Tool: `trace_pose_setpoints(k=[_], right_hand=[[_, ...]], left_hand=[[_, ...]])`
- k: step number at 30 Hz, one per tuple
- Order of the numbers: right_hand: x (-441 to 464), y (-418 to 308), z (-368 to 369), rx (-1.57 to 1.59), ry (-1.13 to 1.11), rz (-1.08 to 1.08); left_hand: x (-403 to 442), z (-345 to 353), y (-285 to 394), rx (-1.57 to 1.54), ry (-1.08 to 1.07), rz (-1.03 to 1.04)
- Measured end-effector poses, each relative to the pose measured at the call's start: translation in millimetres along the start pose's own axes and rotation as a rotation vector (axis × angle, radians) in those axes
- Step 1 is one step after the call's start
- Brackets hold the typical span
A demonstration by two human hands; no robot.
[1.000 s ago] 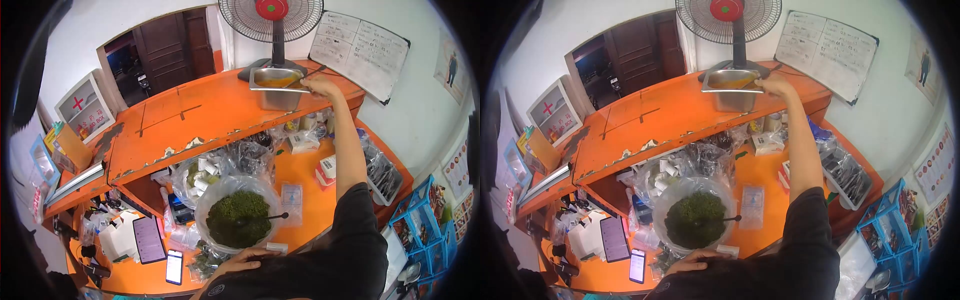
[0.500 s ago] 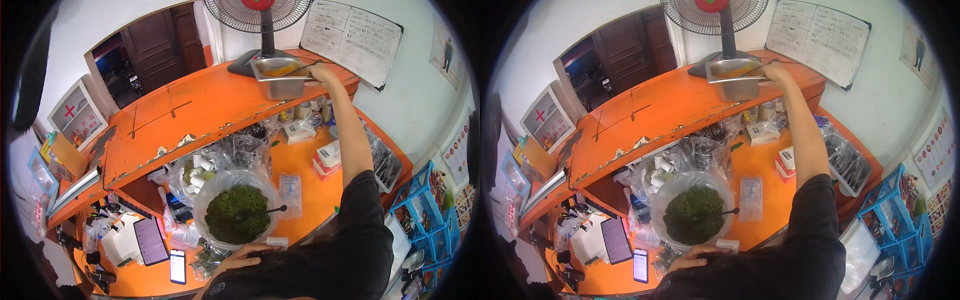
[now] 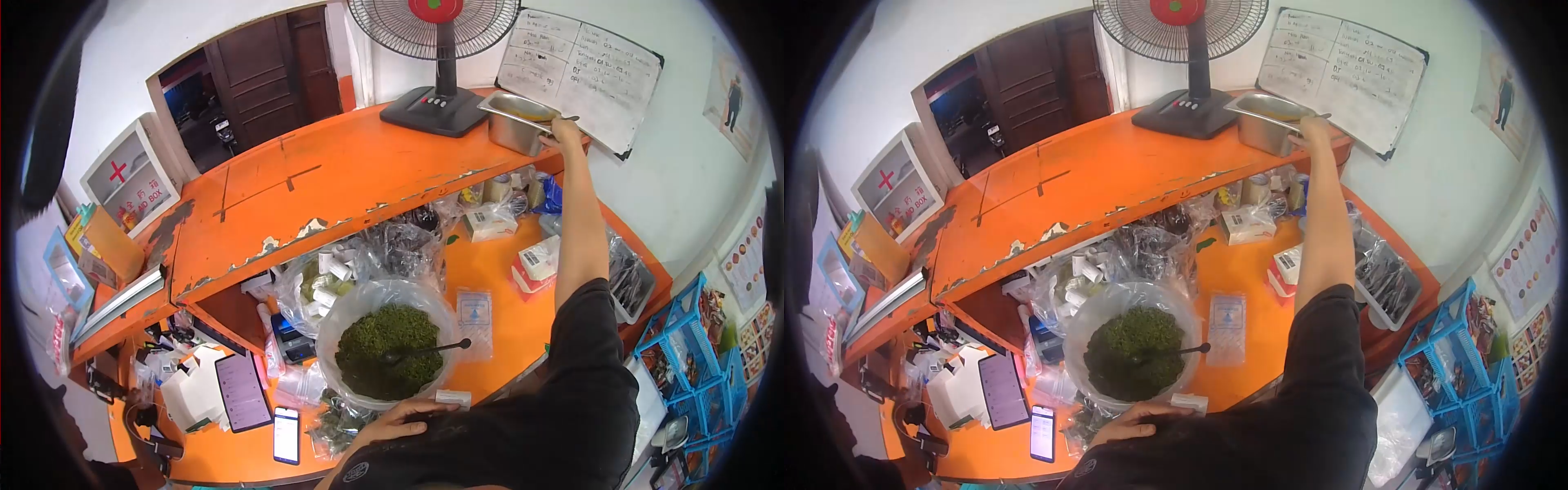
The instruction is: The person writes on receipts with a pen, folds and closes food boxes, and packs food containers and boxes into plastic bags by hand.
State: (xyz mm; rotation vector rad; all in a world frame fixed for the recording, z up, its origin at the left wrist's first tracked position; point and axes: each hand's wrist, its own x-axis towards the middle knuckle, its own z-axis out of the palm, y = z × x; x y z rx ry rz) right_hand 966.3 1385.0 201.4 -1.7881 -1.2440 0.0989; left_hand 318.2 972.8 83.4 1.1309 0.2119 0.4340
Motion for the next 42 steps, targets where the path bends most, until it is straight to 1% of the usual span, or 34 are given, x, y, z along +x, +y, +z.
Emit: trace_pose_setpoints(k=[1, 2, 3, 4, 7, 10, 13, 15, 16, 17, 18, 19, 20, 21, 22, 23, 24, 26, 27, 29, 30, 32, 33, 34, 35, 38, 39, 40, 41, 42], right_hand=[[-23.4, -30.2, -2.6, 0.161, 0.022, 0.092], [-65.3, -77.6, -9.8, 0.477, 0.083, 0.233], [-90.7, -109.5, -12.1, 0.679, 0.139, 0.321], [-106.4, -131.1, -11.9, 0.801, 0.181, 0.372], [-99.4, -102.7, 1.1, 0.825, -0.011, 0.315], [-124.2, -78.0, 11.2, 0.993, 0.019, 0.34], [-176.7, -63.3, 8.2, 0.727, 0.084, 0.237], [-232.2, -59.0, 2.1, 0.615, 0.116, 0.169], [-261.4, -46.2, 1.6, 0.587, 0.088, 0.174], [-298.2, -38.0, 0.4, 0.411, 0.09, 0.197], [-345.1, -45.2, -10.1, 0.389, 0.005, 0.246], [-388.9, -38.3, -12.4, 0.332, -0.035, 0.277], [-428.6, 7.9, 6.9, 0.378, -0.087, 0.205], [-489.9, 11.6, 12.7, 0.482, -0.174, 0.308], [-551.3, 14.4, 17.2, 0.574, -0.254, 0.419], [-612.2, 58.7, 42.0, 0.641, -0.382, 0.273], [-663.5, -24.0, 9.4, 0.091, -0.423, 0.576], [-765.0, -8.4, 36.2, -0.115, -0.287, 0.545], [-802.7, -20.9, 34.1, -0.031, -0.26, 0.639], [-848.5, -52.1, 16.1, 0.137, -0.222, 0.77], [-856.9, -47.0, 6.2, 0.073, -0.21, 0.772], [-871.5, -42.5, -5.7, -0.054, -0.178, 0.773], [-862.8, -69.3, -35.6, -0.006, -0.009, 0.827], [-853.2, -81.7, -62.1, 0.156, 0.033, 0.926], [-846.9, -87.5, -78.3, 0.318, 0.075, 1.019], [-844.1, -87.6, -89.8, 0.868, 0.495, 0.473], [-852.2, -90.0, -106.7, 0.891, 0.473, 0.451], [-857.5, -102.4, -123.4, 0.908, 0.449, 0.43], [-864.4, -112.2, -140.0, 0.927, 0.421, 0.41], [-874.1, -116.9, -155.2, 0.763, 0.395, 0.479]], left_hand=[[0.0, 0.2, -1.4, 0.003, -0.003, 0.012], [0.3, -0.5, -2.5, 0.024, 0.001, 0.019], [-0.6, -0.7, -4.4, 0.042, 0.005, 0.022], [-2.0, 0.3, -5.8, 0.06, 0.008, 0.023], [-5.4, 6.5, -6.7, 0.041, -0.005, 0.038], [-9.3, 6.3, -13.5, 0.076, -0.062, 0.008], [-14.0, 13.5, -13.8, 0.048, -0.119, 0.008], [-21.5, 18.3, -20.4, -0.055, -0.108, -0.073], [-25.0, 20.9, -24.3, -0.106, -0.108, -0.123], [-29.9, 27.3, -24.7, -0.211, -0.09, -0.181], [-30.5, 26.8, -30.8, -0.24, -0.136, -0.163], [-28.7, 23.5, -39.9, -0.273, -0.19, -0.153], [-29.0, 21.8, -46.2, -0.31, -0.248, -0.156], [-23.2, 36.7, -23.6, -0.243, -0.266, -0.231], [-20.5, 29.6, -34.3, -0.192, -0.297, -0.172], [-14.3, 18.5, -54.1, -0.153, -0.338, -0.112], [-12.0, 11.3, -66.7, -0.119, -0.381, -0.047], [-1.9, 17.1, -74.5, -0.217, -0.392, -0.145], [1.3, 21.9, -78.2, -0.267, -0.364, -0.169], [14.4, 21.4, -98.9, -0.143, -0.298, -0.203], [25.5, 31.1, -103.8, -0.071, -0.248, -0.209], [34.3, 47.8, -103.0, 0.055, -0.233, -0.197], [39.1, 60.9, -101.6, 0.102, -0.222, -0.192], [43.6, 72.5, -101.8, 0.151, -0.208, -0.188], [49.3, 82.0, -105.0, 0.18, -0.254, -0.128], [64.5, 108.3, -131.4, 0.274, -0.328, -0.013], [68.6, 143.0, -142.6, 0.254, -0.349, -0.024], [69.0, 169.8, -138.5, 0.296, -0.397, 0.014], [73.4, 190.1, -150.0, 0.276, -0.423, 0.101], [78.1, 207.7, -161.2, 0.258, -0.436, 0.189]])
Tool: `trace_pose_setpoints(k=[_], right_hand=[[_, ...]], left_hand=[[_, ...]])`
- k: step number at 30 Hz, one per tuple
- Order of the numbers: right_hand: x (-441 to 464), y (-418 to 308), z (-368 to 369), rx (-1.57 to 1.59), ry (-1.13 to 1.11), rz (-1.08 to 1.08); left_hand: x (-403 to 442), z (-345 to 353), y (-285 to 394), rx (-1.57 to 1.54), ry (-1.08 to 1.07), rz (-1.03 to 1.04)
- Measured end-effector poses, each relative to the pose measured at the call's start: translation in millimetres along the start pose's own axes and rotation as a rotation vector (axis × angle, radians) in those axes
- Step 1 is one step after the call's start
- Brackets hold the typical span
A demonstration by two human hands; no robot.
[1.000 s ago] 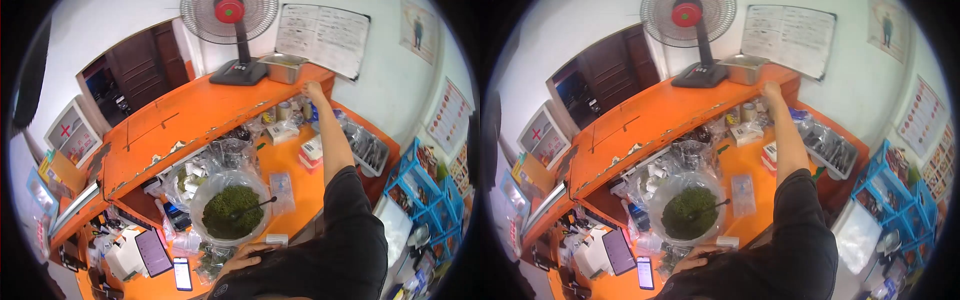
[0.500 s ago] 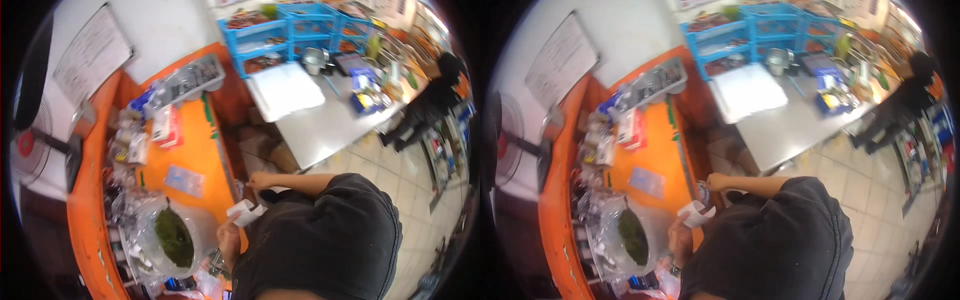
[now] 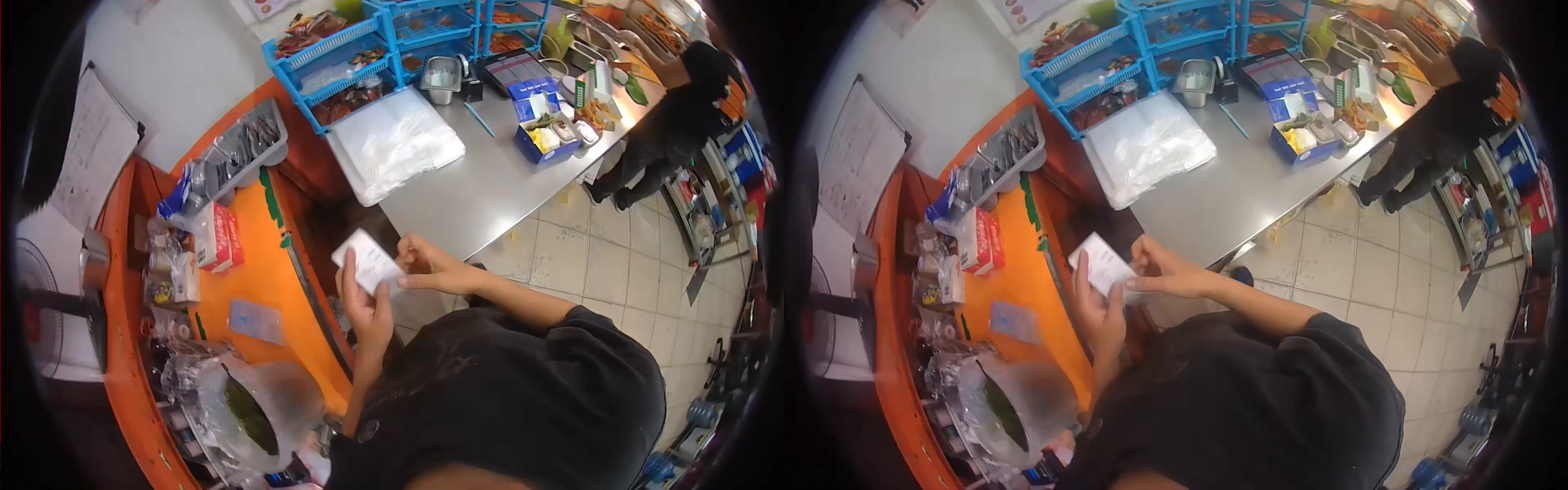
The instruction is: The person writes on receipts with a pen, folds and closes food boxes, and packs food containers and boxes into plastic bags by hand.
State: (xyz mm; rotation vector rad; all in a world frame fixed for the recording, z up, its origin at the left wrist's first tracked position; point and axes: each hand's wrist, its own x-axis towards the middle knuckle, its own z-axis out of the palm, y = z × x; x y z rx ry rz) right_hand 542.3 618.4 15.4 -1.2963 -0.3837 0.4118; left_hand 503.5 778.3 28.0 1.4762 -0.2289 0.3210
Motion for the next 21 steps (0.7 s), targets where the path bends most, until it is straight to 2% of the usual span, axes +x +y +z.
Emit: trace_pose_setpoints(k=[2, 4, 6, 7, 8, 9, 10, 12, 13, 15, 18, 19, 21], right_hand=[[-13.1, -23.2, -31.3, -0.349, 0.035, 0.05], [-23.0, -34.2, -60.3, -0.234, 0.129, -0.018], [-31.0, -28.9, -99.0, -0.144, 0.226, -0.112], [-34.1, -27.4, -119.4, -0.115, 0.289, -0.045], [-35.5, -22.2, -142.7, -0.253, 0.295, 0.101], [-36.6, -13.9, -168.4, -0.391, 0.303, 0.246], [-39.6, -4.2, -193.9, -0.529, 0.311, 0.389], [-47.3, 16.6, -242.7, -0.716, 0.224, 0.473], [-48.5, 32.0, -266.8, -0.807, 0.167, 0.513], [-35.1, 85.2, -327.1, -1.097, 0.417, 0.13], [24.6, 45.9, -364.4, -1.084, 0.646, 0.072], [45.3, 41.7, -374.6, -1.256, 0.642, 0.072], [78.7, 52.5, -394.4, -1.511, 0.776, -0.34]], left_hand=[[25.7, 27.5, -12.4, 0.292, -0.067, 0.132], [50.8, 64.3, -18.0, 0.415, -0.086, 0.253], [72.7, 104.2, -38.3, 0.403, -0.054, 0.357], [84.9, 121.4, -54.6, 0.47, -0.128, 0.367], [95.4, 136.3, -76.8, 0.534, -0.21, 0.381], [98.5, 148.7, -111.9, 0.585, -0.347, 0.212], [100.0, 161.5, -146.9, 0.732, -0.451, 0.155], [83.4, 171.2, -225.8, 1.039, -0.616, 0.27], [89.2, 178.7, -228.7, 1.059, -0.632, 0.238], [87.4, 186.3, -224.0, 1.108, -0.652, 0.137], [90.6, 186.5, -219.7, 1.088, -0.636, 0.139], [92.0, 187.3, -217.2, 1.07, -0.65, 0.1], [94.5, 188.9, -220.9, 1.017, -0.6, 0.08]])
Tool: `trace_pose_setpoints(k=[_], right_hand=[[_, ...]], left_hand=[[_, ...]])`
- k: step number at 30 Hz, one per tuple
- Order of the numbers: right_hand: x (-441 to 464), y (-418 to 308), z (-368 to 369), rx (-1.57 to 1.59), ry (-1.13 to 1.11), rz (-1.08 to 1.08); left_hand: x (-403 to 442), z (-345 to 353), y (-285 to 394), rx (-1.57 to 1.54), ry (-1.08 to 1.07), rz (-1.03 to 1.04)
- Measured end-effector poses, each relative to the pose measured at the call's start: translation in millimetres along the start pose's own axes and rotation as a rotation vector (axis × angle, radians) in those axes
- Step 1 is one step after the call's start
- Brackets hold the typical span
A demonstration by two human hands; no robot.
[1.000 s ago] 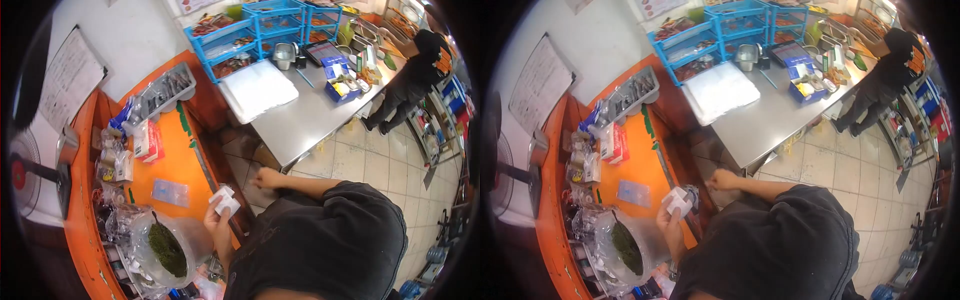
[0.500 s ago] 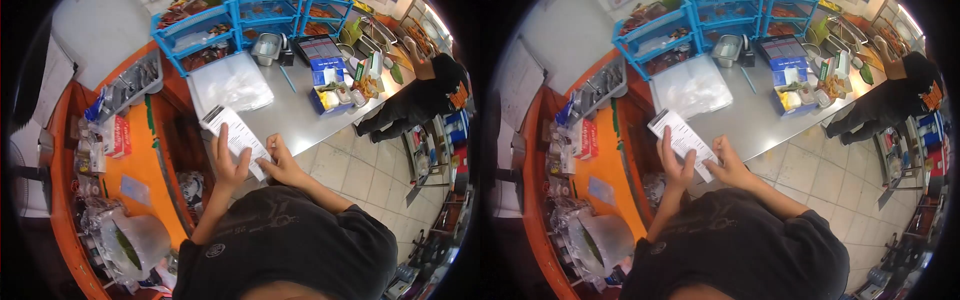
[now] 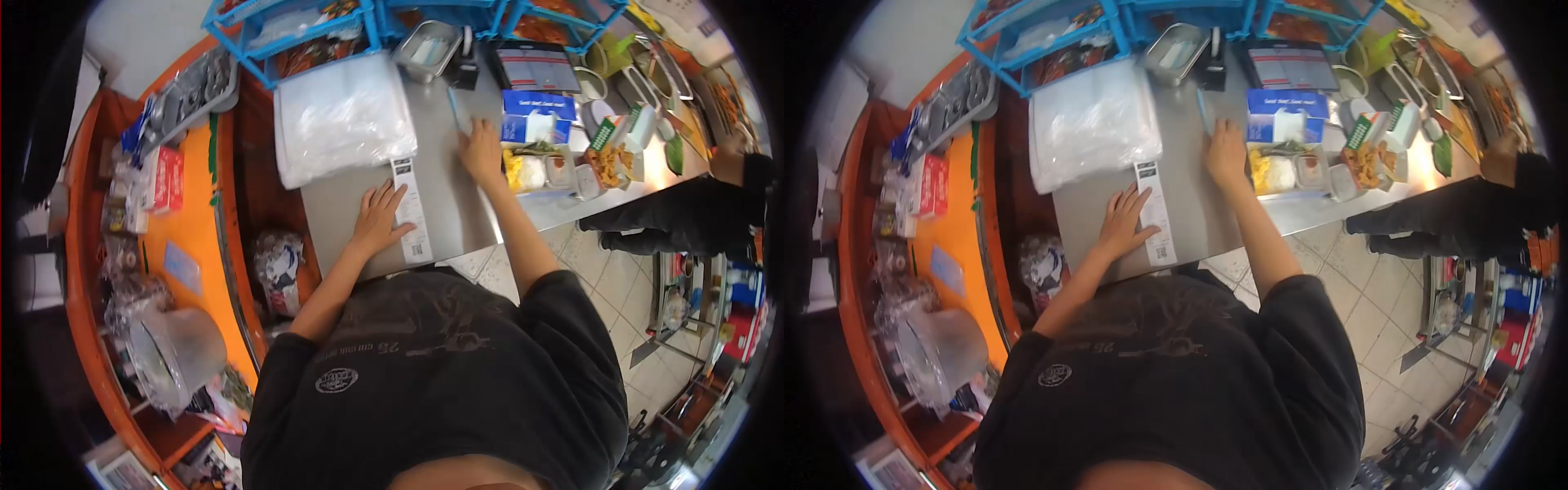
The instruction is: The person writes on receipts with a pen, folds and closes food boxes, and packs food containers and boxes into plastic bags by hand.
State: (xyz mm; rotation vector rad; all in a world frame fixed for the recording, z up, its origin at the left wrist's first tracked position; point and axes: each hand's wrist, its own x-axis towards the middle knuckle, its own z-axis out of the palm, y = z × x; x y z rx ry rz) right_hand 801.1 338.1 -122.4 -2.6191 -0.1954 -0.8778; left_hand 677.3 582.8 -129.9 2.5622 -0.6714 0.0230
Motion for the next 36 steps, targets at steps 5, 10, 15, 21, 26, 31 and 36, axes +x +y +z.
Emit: trace_pose_setpoints(k=[5, 10, 15, 21, 26, 31, 36], right_hand=[[10.3, 1.0, 35.6, 0.002, -0.431, 0.194], [-17.5, 4.1, 6.7, 0.345, -0.536, 0.434], [-68.3, -12.0, -38.6, 1.106, -0.451, 0.68], [-101.6, -31.7, -60.9, 1.198, -0.38, 0.735], [-102.8, -30.1, -64.1, 1.241, -0.332, 0.821], [-84.3, -24.9, -58.1, 1.14, -0.402, 0.842], [-63.4, -18.4, -47.8, 1.145, -0.305, 0.749]], left_hand=[[9.7, 5.9, 4.9, -0.011, -0.038, -0.043], [30.3, 17.6, 6.7, -0.003, -0.02, -0.037], [50.0, 16.7, 4.4, -0.124, 0.006, -0.092], [45.7, 10.2, -15.9, -0.126, -0.014, 0.067], [56.8, 9.6, -3.9, -0.009, -0.025, 0.059], [63.3, 16.3, -1.7, -0.043, 0.022, 0.003], [59.8, 16.9, -0.6, -0.037, 0.031, -0.006]])
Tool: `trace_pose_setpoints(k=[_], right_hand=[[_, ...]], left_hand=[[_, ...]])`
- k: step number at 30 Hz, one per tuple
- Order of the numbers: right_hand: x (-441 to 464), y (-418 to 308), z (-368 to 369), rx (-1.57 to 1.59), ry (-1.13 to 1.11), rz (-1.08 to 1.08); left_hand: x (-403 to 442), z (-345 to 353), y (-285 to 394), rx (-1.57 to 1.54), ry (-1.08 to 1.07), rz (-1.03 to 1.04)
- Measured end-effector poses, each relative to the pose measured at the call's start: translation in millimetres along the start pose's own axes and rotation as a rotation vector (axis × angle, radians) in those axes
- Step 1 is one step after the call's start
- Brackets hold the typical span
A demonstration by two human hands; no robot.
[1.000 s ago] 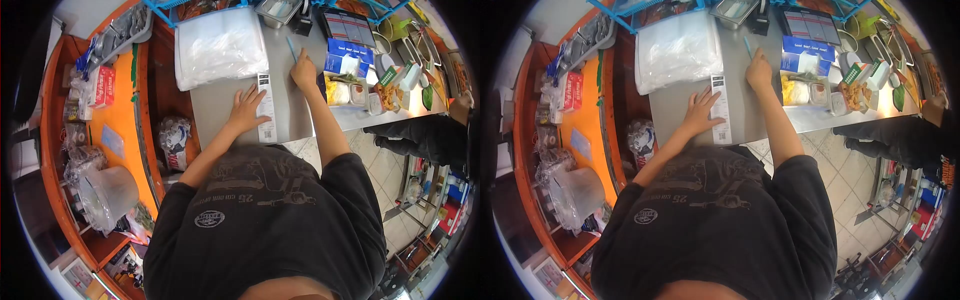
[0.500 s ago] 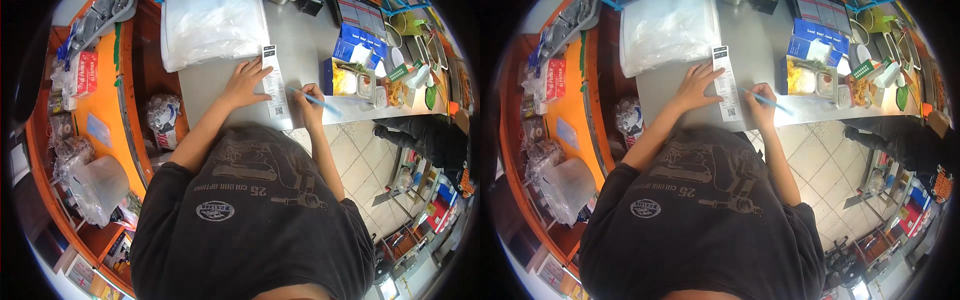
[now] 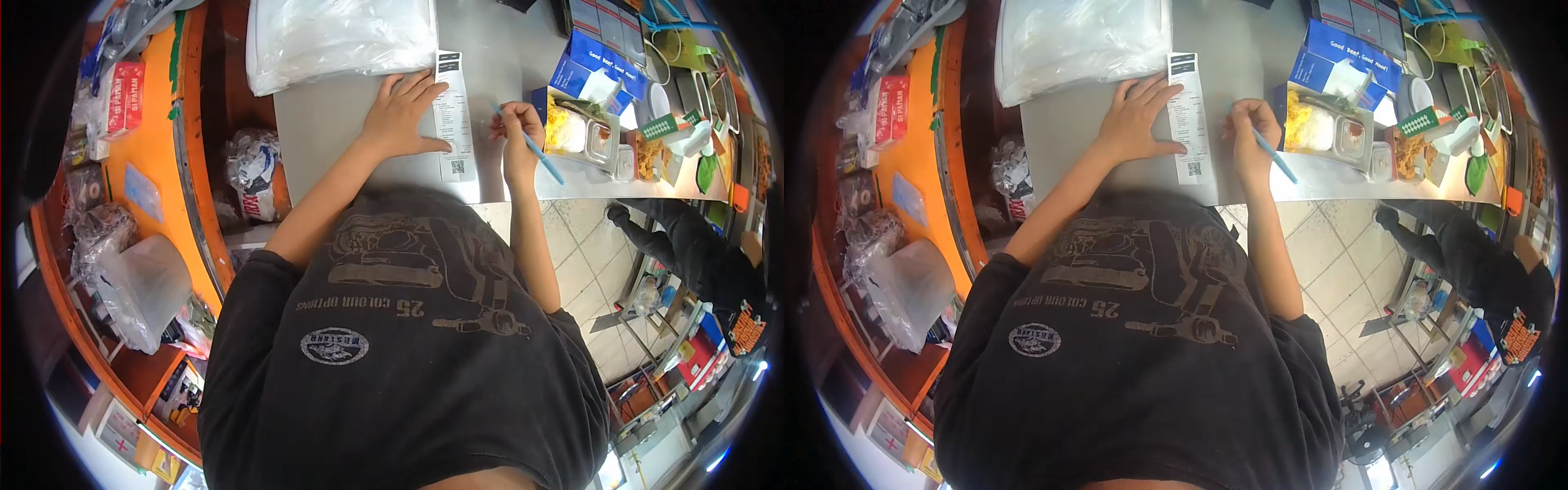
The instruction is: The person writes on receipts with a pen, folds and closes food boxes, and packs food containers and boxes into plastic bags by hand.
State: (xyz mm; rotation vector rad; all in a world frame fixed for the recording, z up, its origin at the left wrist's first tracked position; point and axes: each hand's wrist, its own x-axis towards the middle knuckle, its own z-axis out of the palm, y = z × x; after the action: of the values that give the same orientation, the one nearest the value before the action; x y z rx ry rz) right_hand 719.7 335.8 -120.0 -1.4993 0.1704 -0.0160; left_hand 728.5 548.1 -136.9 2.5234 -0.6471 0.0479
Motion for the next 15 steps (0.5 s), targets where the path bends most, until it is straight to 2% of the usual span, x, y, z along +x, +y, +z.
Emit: trace_pose_setpoints(k=[5, 6, 15], right_hand=[[0.7, 1.3, 8.3, -0.02, -0.041, 0.049], [-1.6, 0.4, 8.8, -0.007, -0.069, 0.128], [8.4, -0.8, 15.9, -0.04, -0.067, 0.057]], left_hand=[[-2.4, 4.2, 5.0, 0.018, -0.004, -0.02], [-2.6, 4.4, 5.4, 0.035, -0.005, -0.018], [-2.4, -1.8, 7.8, 0.066, -0.054, -0.01]])
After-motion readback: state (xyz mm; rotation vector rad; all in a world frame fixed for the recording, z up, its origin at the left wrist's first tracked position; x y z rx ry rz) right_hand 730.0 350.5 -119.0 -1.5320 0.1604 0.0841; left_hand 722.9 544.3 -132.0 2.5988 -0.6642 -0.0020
